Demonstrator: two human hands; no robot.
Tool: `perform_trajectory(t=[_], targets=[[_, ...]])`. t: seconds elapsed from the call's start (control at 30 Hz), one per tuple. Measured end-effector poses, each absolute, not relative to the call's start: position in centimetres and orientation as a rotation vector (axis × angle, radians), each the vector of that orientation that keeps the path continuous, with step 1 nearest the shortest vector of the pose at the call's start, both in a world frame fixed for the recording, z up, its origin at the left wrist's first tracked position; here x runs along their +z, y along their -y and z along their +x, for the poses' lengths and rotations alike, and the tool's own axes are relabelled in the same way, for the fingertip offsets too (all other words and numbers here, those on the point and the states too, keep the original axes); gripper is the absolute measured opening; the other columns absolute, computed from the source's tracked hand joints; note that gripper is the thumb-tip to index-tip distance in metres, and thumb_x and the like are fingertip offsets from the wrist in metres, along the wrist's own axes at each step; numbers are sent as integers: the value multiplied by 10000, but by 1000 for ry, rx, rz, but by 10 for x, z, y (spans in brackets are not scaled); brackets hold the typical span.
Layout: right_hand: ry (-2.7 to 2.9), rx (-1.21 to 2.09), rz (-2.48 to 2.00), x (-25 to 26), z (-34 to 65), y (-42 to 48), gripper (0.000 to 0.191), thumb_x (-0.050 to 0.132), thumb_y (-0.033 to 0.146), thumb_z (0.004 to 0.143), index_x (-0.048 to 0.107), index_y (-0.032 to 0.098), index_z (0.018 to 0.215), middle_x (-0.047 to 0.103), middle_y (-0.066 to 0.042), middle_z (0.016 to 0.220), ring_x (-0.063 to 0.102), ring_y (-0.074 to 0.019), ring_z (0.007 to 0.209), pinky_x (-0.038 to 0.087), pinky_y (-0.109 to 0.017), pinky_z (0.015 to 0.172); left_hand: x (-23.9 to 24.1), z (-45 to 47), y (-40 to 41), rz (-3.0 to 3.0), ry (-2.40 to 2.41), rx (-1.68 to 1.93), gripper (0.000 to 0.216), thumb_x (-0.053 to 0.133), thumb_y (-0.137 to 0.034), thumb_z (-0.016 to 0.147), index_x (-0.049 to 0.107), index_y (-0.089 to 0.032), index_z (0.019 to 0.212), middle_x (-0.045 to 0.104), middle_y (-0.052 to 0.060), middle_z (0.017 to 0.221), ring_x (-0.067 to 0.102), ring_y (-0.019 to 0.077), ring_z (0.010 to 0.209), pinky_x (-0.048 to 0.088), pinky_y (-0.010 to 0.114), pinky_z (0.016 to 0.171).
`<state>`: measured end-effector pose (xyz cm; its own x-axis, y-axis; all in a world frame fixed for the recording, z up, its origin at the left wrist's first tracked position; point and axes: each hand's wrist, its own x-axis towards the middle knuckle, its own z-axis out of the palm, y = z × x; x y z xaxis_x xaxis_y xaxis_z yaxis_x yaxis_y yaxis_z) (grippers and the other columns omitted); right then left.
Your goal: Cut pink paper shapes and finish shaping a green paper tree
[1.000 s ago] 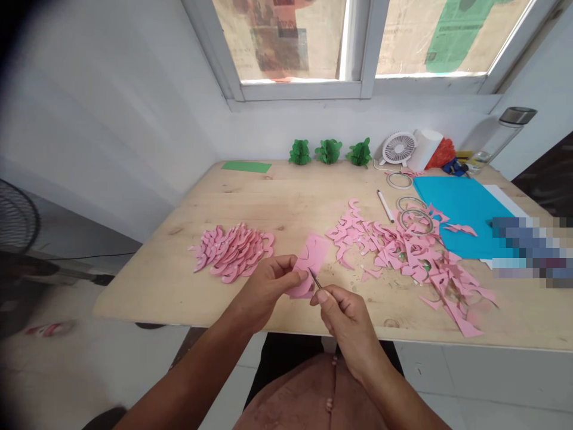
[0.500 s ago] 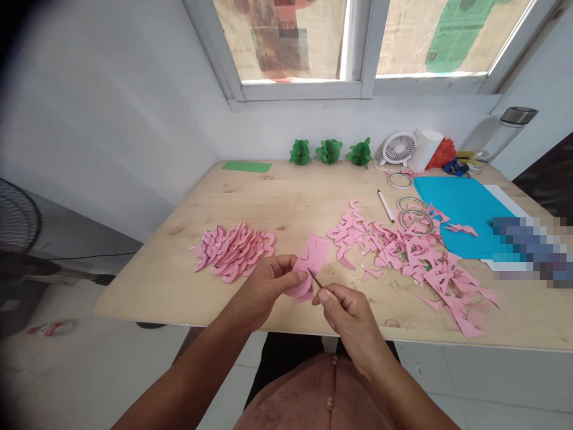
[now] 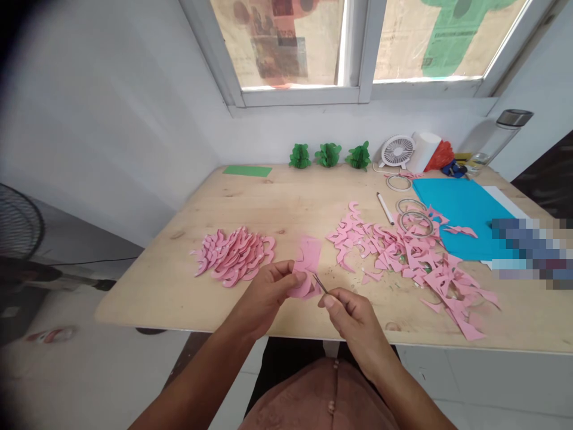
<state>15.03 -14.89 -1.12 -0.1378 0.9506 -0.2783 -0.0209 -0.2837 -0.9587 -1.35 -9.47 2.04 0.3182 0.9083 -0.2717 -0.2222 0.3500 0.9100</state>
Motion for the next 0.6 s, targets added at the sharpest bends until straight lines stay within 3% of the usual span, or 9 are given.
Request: perform_trajectory(t=[0.13,0.33,0.47,0.6], targets=[[920,1493,-1325,-13,150,149,384,537,526,817,596,147,841,260,79,528,162,-66,466,106,-225,428,15,-10,98,807,-954,948,213,696,-333,683,639,-128,690,620,31,677,522,117,640,397,246,662],[862,1339,-1388,-8,141,141,442,667,478,723,606,156,1019,297,76,553,193,-67,476,121,-222,441,10,-1,105,723,-930,1012,217,717,-335,678,646,-130,702,632,23,696,498,97,643,382,218,652],[934,1321,-1377,-9,135,135,330,676,438,716,625,165,893,423,40,625,216,-62,485,141,-221,436,9,2,109,683,-884,1023,186,714,-308,687,662,-131,710,642,26,692,523,109,665,395,235,708],[1040,1312,-1361,-9,138,131,231,635,397,756,597,170,778,429,42,619,251,-67,492,178,-218,442,9,1,112,663,-839,999,180,703,-293,704,692,-126,770,658,41,728,547,122,701,402,254,756]])
